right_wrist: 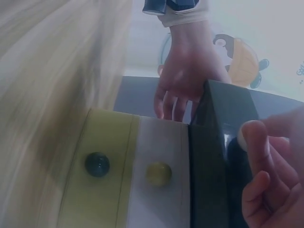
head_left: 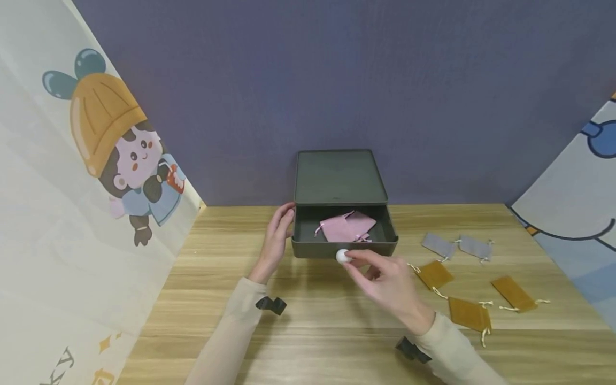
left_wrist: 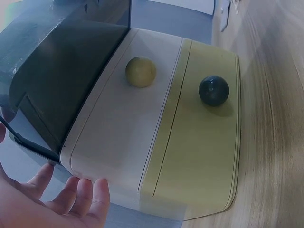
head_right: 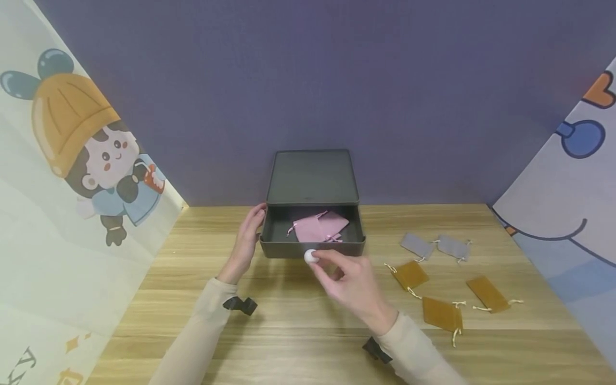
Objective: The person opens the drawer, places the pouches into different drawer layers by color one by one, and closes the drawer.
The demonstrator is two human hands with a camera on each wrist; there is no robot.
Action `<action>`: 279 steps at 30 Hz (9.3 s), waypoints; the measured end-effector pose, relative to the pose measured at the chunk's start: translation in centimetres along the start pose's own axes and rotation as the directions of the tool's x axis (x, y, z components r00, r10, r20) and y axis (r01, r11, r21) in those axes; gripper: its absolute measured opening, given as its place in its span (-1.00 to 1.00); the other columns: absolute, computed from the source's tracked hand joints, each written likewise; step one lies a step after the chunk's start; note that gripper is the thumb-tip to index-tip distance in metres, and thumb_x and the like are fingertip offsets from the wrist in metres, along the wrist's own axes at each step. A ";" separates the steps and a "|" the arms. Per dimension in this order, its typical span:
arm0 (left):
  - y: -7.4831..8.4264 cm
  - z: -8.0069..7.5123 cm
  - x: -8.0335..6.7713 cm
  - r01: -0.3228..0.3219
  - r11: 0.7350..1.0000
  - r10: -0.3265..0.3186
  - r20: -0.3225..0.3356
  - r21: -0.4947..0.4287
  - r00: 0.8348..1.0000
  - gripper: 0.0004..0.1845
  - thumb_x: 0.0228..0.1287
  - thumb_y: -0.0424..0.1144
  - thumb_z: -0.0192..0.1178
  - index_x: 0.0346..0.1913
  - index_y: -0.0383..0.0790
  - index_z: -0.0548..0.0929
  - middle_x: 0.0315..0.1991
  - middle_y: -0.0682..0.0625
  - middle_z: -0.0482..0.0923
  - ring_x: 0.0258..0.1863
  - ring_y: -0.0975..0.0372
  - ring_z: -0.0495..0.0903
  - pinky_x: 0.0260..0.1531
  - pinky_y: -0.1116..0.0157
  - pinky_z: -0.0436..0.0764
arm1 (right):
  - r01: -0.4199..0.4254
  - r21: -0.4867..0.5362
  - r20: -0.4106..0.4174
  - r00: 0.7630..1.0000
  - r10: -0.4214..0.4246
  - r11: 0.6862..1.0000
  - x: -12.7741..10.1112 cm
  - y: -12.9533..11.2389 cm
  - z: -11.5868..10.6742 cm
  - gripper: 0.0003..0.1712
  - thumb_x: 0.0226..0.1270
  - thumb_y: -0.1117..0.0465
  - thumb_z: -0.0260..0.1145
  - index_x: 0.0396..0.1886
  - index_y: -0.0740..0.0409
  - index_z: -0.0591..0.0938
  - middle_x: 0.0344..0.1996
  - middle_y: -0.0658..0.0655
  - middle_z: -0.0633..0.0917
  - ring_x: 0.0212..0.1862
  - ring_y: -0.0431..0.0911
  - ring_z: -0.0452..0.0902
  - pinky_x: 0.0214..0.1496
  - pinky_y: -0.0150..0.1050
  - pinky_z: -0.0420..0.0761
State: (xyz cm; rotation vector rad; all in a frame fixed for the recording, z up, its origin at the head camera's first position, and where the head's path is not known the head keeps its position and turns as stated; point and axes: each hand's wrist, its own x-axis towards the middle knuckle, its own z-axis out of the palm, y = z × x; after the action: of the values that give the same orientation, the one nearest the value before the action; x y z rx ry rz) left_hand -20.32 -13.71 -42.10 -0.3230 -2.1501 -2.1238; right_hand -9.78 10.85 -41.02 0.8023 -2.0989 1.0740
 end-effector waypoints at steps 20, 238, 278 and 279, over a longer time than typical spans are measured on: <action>0.0 0.0 0.0 0.004 1.000 -0.004 0.003 0.028 1.000 -0.42 0.67 -0.03 -0.08 0.53 -0.30 0.43 0.50 -0.26 0.46 0.48 -0.10 0.43 0.32 -0.20 0.56 | 0.011 0.016 -0.022 1.000 -0.011 1.000 -0.3 0.6 0.4 -0.67 0.04 0.47 0.60 -0.15 0.22 0.82 -0.42 0.17 0.87 -0.64 -0.28 0.64 -0.58 -0.58 0.56; -1.1 0.5 -0.1 0.035 0.998 -0.034 -0.026 0.057 0.999 -0.50 0.58 -0.24 0.20 0.45 -0.35 0.47 0.43 -0.30 0.49 0.34 -0.18 0.53 0.17 0.14 0.68 | -0.569 0.097 0.282 0.803 0.526 0.816 1.5 6.8 3.9 -0.64 0.50 0.19 0.43 0.24 0.03 0.74 -0.18 0.22 0.86 -0.43 0.26 0.75 -0.44 -0.20 0.74; -1.3 0.3 0.0 0.037 0.998 -0.037 -0.008 0.054 0.999 -0.48 0.59 -0.22 0.19 0.48 -0.34 0.44 0.46 -0.30 0.47 0.33 -0.19 0.51 0.22 0.07 0.67 | -0.597 0.137 0.250 0.793 0.555 0.791 0.7 6.3 4.3 -0.65 0.51 0.22 0.42 0.24 0.04 0.75 -0.22 0.19 0.81 -0.43 0.28 0.73 -0.41 0.02 0.79; -1.3 0.3 0.0 0.039 0.998 -0.038 -0.005 0.052 0.999 -0.48 0.59 -0.21 0.19 0.48 -0.33 0.44 0.46 -0.29 0.47 0.34 -0.19 0.51 0.24 0.05 0.67 | -0.597 0.138 0.250 0.793 0.556 0.790 0.7 6.3 4.2 -0.65 0.51 0.22 0.42 0.24 0.04 0.75 -0.21 0.19 0.81 -0.42 0.30 0.73 -0.40 0.04 0.79</action>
State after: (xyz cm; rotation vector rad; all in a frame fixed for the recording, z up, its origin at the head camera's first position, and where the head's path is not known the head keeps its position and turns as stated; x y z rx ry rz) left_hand -20.58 -13.41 -43.36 -0.2744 -2.2231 -2.0816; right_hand -16.01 10.11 -45.32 0.3513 -2.5143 1.6194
